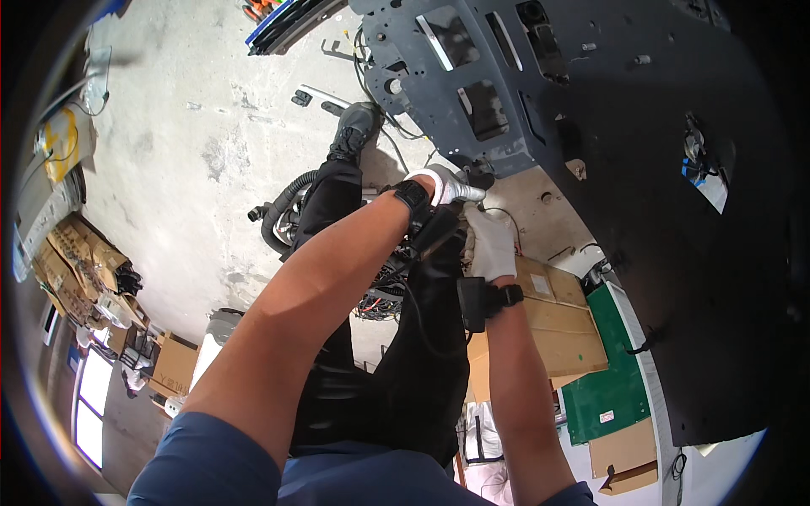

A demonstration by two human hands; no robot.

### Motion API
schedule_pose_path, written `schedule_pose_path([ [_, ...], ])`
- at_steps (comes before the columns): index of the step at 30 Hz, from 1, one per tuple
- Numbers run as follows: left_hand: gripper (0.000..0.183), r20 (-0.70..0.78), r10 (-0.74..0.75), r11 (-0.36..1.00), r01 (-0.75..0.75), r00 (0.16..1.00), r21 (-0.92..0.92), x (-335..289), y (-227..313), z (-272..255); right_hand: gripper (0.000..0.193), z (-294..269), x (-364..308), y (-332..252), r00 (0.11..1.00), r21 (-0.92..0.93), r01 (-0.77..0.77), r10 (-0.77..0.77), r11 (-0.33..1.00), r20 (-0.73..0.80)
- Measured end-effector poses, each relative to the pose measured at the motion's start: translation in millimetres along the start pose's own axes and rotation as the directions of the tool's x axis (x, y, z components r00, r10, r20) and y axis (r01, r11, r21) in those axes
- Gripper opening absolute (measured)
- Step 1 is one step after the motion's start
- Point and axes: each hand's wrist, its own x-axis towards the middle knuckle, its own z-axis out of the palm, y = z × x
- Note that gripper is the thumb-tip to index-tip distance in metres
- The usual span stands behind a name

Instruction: Disassembling a large black machine component or frame using an electric screwdriver and pliers.

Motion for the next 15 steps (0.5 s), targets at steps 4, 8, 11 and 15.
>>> schedule_pose_path([
  [4, 0.042, -0.005, 0.325, 0.868, -0.297, 0.946, 0.398, 32, -38, 3, 0.041, 4, 2, 6, 0.826, -0.407, 0.528, -0.563, 0.745, 0.042],
  [8, 0.034, 0.046, -0.014, 0.999, 0.012, 0.999, 0.04, 46, -61, 6, 0.044, 9, -5, 6, 0.932, -0.044, 0.254, -0.257, 0.966, -0.256],
  [11, 0.03, 0.103, 0.062, 0.965, -0.033, 0.993, -0.261, 25, -29, 15, 0.041, -8, 0, 15, 0.979, 0.299, 0.064, -0.003, 0.952, -0.202],
  [15, 0.027, 0.005, 0.304, 0.94, -0.299, 0.953, -0.161, 19, -34, 8, 0.039, -8, 0, 11, 0.986, 0.493, -0.167, 0.139, 0.854, 0.093],
])
